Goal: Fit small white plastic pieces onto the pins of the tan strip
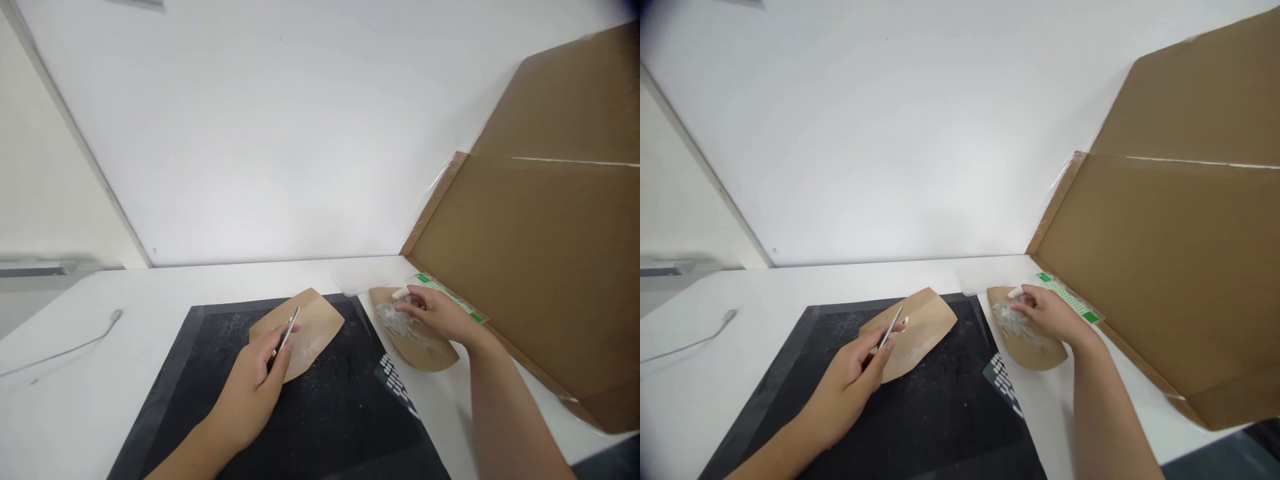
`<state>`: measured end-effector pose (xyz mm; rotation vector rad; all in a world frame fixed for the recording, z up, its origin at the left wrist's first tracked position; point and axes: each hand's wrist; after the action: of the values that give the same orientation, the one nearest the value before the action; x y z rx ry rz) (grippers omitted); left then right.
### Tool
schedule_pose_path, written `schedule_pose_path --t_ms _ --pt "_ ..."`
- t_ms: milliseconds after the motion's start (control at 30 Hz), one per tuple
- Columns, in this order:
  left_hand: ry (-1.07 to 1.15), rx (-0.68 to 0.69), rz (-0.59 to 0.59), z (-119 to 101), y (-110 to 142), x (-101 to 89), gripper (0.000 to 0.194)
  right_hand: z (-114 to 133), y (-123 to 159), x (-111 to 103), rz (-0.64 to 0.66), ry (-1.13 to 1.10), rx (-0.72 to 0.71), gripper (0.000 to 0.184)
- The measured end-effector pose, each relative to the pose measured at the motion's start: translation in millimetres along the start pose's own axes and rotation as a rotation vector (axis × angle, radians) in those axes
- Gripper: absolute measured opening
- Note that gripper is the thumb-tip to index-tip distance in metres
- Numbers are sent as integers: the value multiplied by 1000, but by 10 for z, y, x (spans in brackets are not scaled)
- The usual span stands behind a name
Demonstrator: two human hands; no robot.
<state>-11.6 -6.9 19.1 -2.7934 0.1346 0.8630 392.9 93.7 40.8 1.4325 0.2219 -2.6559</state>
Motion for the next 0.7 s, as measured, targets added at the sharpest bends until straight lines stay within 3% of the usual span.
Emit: schedule_pose_path --t_ms 333,700 --pt "-9 -15 26 18 7 13 50 74 -13 8 4 -22 -4 51" --pt "20 18 2 -7 -9 5 46 165 -21 50 11 -113 22 40"
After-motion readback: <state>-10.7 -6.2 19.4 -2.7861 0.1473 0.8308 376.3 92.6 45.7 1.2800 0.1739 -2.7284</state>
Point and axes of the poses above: each hand's wrist, its own y-axis away from the middle knuckle, its own x-axis out of the palm, z = x × y, and after that the axes turned 7 degrees about -y, right-handed
